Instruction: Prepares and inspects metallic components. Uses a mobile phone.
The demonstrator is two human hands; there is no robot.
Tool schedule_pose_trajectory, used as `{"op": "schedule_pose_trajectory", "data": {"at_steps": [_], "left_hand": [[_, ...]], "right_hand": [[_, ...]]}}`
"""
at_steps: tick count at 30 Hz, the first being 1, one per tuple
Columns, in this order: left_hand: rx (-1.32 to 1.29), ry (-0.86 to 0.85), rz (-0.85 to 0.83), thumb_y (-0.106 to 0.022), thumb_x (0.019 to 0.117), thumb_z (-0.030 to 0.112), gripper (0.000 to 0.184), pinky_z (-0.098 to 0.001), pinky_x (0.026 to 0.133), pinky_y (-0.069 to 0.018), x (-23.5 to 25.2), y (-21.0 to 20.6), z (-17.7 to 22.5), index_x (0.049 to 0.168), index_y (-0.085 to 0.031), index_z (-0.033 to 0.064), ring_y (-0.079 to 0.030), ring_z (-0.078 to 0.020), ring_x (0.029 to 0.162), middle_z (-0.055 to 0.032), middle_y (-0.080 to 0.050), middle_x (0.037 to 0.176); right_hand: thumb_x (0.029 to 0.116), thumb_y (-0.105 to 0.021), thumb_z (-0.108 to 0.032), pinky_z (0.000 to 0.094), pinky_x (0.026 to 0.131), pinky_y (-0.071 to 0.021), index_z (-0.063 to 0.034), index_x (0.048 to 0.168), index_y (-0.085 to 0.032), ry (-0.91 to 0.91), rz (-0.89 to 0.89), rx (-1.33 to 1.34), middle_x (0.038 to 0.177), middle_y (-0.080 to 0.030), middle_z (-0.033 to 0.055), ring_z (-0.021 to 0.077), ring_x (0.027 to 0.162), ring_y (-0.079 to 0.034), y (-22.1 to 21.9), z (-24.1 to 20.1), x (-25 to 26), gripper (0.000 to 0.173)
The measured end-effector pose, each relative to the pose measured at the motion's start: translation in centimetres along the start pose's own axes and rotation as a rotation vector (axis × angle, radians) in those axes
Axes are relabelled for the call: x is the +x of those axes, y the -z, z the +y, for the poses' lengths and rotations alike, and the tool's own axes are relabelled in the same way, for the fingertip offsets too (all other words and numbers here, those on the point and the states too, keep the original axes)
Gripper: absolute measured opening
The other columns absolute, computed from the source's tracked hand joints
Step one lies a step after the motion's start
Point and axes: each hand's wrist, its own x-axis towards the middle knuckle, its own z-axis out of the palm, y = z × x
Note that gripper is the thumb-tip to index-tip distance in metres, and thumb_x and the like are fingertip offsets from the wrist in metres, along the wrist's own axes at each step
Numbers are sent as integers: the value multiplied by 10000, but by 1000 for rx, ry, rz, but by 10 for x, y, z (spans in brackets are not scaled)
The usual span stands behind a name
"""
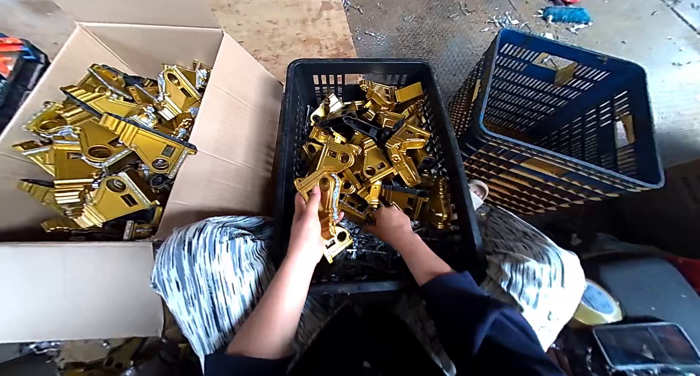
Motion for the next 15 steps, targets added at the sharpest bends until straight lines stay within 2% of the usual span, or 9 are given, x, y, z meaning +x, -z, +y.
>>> {"op": "schedule_pose_trajectory", "data": {"at_steps": [2,3,6,8,9,11,12,13,15], "left_hand": [[-41,19,5,-396,1101,401,483,-413,790,-599,-3,-4,-6,1548,-324,235,-677,-254,966,-131,-612,1228],[-41,17,1,-391,1105,384,468,-408,779,-603,-4,-5,-9,1539,-335,220,-680,-251,948,-133,-616,1208],[19,-26,-35,-393,1112,326,440,-410,824,-603,-4,-1,-9,1521,-364,166,-677,-251,999,-142,-609,1244],[83,-38,-74,-397,1111,321,462,-423,917,-585,-6,5,-8,1541,-356,155,-667,-245,1091,-145,-611,1292],[130,-41,-100,-404,1109,326,466,-413,936,-579,-8,6,-9,1541,-362,155,-667,-229,1105,-136,-620,1296],[227,-57,-148,-435,1100,333,452,-392,926,-577,-11,1,-14,1514,-401,157,-673,-191,1084,-110,-649,1256],[251,-59,-174,-449,1095,328,463,-392,938,-571,-12,-2,-17,1520,-395,152,-666,-186,1101,-109,-642,1271],[257,-53,-207,-459,1092,319,499,-392,974,-556,-15,-5,-21,1549,-357,148,-646,-184,1148,-113,-613,1331],[233,-56,-271,-460,1090,292,551,-384,996,-554,-18,-10,-26,1582,-278,123,-641,-191,1177,-130,-590,1367]], "right_hand": [[989,-625,-286,664,947,-498,-4,1122,-720,-9,-7,-10,1214,-677,252,438,1180,-635,-3,-3,4,326],[991,-616,-256,658,959,-496,-4,1121,-724,0,-5,12,1206,-680,251,435,1181,-635,0,0,2,304],[1024,-583,-246,629,1018,-466,-6,1129,-741,72,29,130,1153,-702,239,411,1167,-638,19,22,-28,306],[1030,-583,-225,590,995,-490,-13,1106,-754,143,69,213,1085,-729,205,359,1088,-680,28,39,-56,283],[1034,-585,-216,548,958,-517,-16,1098,-756,186,87,277,1041,-738,178,311,1014,-699,29,46,-66,271],[1030,-588,-200,368,763,-558,-36,1060,-757,279,134,460,894,-723,74,141,767,-665,26,54,-78,238],[1026,-587,-177,251,637,-532,-46,1023,-750,327,147,610,819,-694,9,50,652,-609,23,54,-82,209],[1019,-576,-135,187,558,-492,-42,991,-736,372,136,787,768,-668,-30,5,587,-564,20,52,-86,187],[1016,-563,-100,165,526,-453,-34,982,-723,420,100,1009,771,-668,-49,-10,570,-538,15,45,-87,176]]}}
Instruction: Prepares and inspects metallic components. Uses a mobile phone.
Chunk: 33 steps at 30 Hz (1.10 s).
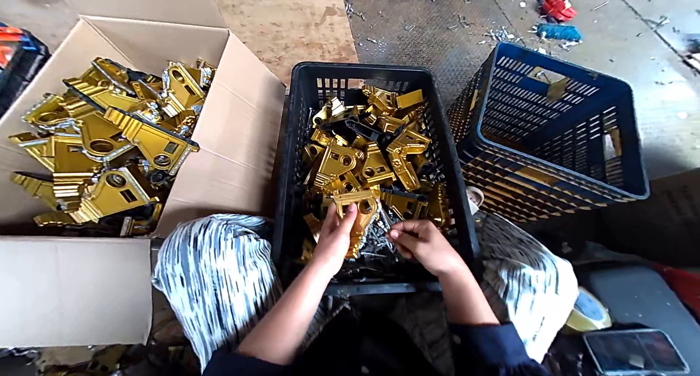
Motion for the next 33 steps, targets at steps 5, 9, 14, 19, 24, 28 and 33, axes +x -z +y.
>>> {"op": "schedule_pose_trajectory", "data": {"at_steps": [5,9,14,19,24,28,33], "left_hand": [[305,-101,-295,-526,1054,257,541,-315,1033,-521,1,12,3,1489,-380,-31,-631,-126,1165,-147,-608,1311],[492,-116,-346,-511,1069,277,435,-305,1015,-526,2,21,6,1402,-515,-4,-644,-96,1129,-108,-655,1249],[723,-196,34,-518,1071,280,256,-366,825,-548,9,23,5,1151,-658,81,-656,-124,863,-57,-676,939],[487,-108,-121,-539,1063,231,241,-318,916,-542,8,25,3,1173,-671,62,-658,-86,987,-42,-695,1041],[367,-73,-195,-514,1070,236,290,-278,957,-520,2,16,1,1206,-654,20,-639,-69,1054,-54,-687,1106],[439,-138,-56,-497,1076,292,321,-271,893,-508,5,13,-8,1087,-706,49,-632,-42,949,-11,-689,961],[438,-217,58,-544,1057,219,267,-267,803,-527,10,19,-2,965,-724,45,-636,-47,818,-1,-678,831]], "right_hand": [[898,-644,-10,182,481,-402,-41,1237,-596,-15,23,270,846,-697,13,17,545,-502,-19,7,12,344],[891,-569,64,192,463,-436,-21,1347,-526,-69,83,293,869,-689,73,50,524,-525,-18,8,16,465],[953,-716,-143,266,639,-548,-70,1159,-755,158,429,-174,900,-745,33,61,678,-642,0,20,15,222],[958,-674,-120,213,721,-560,-81,1061,-794,504,388,-189,927,-753,1,22,788,-665,-2,20,9,163],[964,-662,-163,228,689,-548,-85,1065,-803,630,362,-297,889,-749,17,30,737,-642,-17,25,17,189],[993,-629,-288,340,669,-539,-181,1096,-815,672,406,-532,822,-731,39,121,713,-645,-29,32,20,238],[1053,-505,-261,284,820,-518,-118,1374,-673,443,213,-446,1015,-667,82,111,890,-600,-25,20,12,390]]}}
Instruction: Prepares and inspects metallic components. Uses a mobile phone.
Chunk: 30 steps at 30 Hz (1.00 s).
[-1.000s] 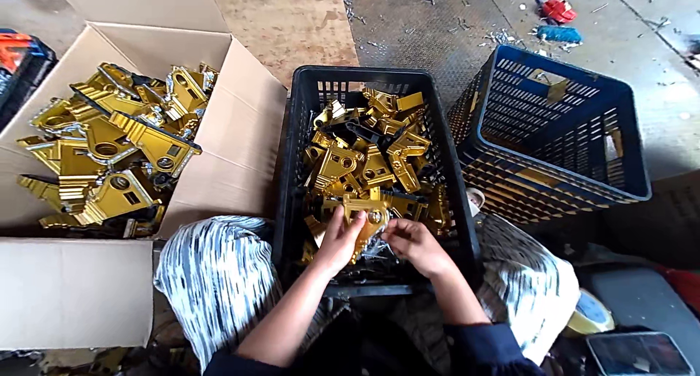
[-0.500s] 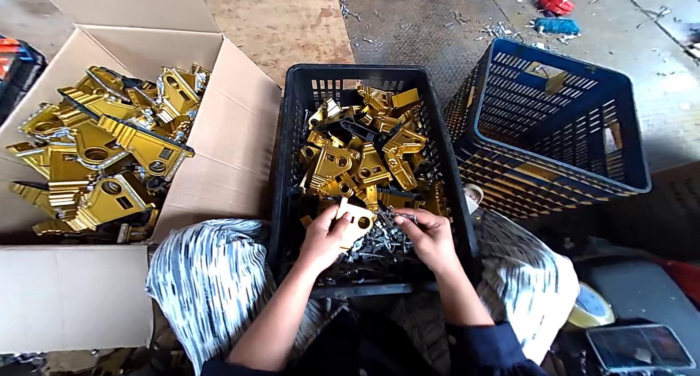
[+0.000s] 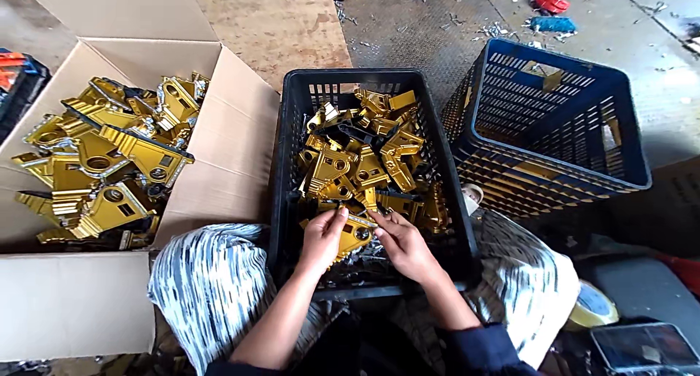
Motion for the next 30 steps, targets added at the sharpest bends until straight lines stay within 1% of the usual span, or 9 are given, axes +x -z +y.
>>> {"op": "schedule_pose_trajectory", "data": {"at_steps": [3,5,9,14,17,20,24,27,30], "left_hand": [[-185,-7,-87,-494,1062,163,258,-272,872,-538,-2,3,3,988,-706,35,-654,-49,886,9,-695,883],[-390,33,-227,-434,1064,157,299,-274,882,-561,-7,3,8,951,-704,92,-674,-43,908,34,-720,909],[-616,141,-423,-415,1074,245,330,-298,919,-576,-15,-1,7,1033,-721,127,-697,-73,986,16,-747,1005],[-189,76,-413,-467,1082,237,318,-293,993,-526,-1,10,6,1237,-652,30,-640,-70,1093,-36,-685,1169],[10,94,-261,-744,928,275,647,-362,1016,-550,4,8,0,1484,-489,64,-638,-184,1205,-122,-604,1387],[14,110,-402,-817,829,253,741,-343,1012,-557,-9,-1,5,1453,-489,27,-661,-145,1157,-93,-666,1290],[-73,121,-415,-738,861,137,446,-336,908,-585,-12,-5,2,1254,-592,-13,-704,-140,997,-89,-724,1082],[-137,118,-493,-729,848,92,437,-329,891,-594,-12,0,1,1251,-596,-12,-709,-140,978,-77,-728,1072],[-164,111,-556,-712,845,80,492,-327,891,-594,-15,-1,-2,1307,-573,-15,-710,-138,986,-78,-730,1096]], "right_hand": [[1005,-607,-268,264,958,-528,-93,1276,-733,-23,-32,294,1366,-590,144,129,1177,-591,6,3,0,347],[895,-759,-448,338,1029,-556,-45,1414,-618,-31,-128,624,1582,-413,154,201,1359,-527,10,1,0,672],[741,-897,-434,406,1093,-497,-77,1634,-131,18,-243,1059,1451,-562,114,205,1280,-593,-2,-11,2,1230],[677,-957,-235,426,1008,-575,-17,1521,-320,81,5,692,1279,-647,142,228,1152,-667,-10,-10,-1,1079],[680,-937,-422,419,948,-604,6,1392,-515,206,133,44,1254,-670,164,221,1127,-684,-16,-3,-2,931],[676,-892,-378,486,921,-588,-24,1346,-566,271,139,-227,1202,-689,175,291,1099,-689,-24,-9,-3,824],[784,-793,-611,495,1069,-497,-20,1468,-467,144,1,13,1295,-656,145,265,1225,-612,-20,-8,0,961],[952,-706,-316,354,1016,-519,-38,1254,-715,14,-41,242,1157,-736,74,144,1121,-653,-9,-3,1,410],[931,-705,-107,261,884,-584,-24,1023,-760,-41,-20,369,1003,-759,34,53,948,-702,-7,0,1,136]]}}
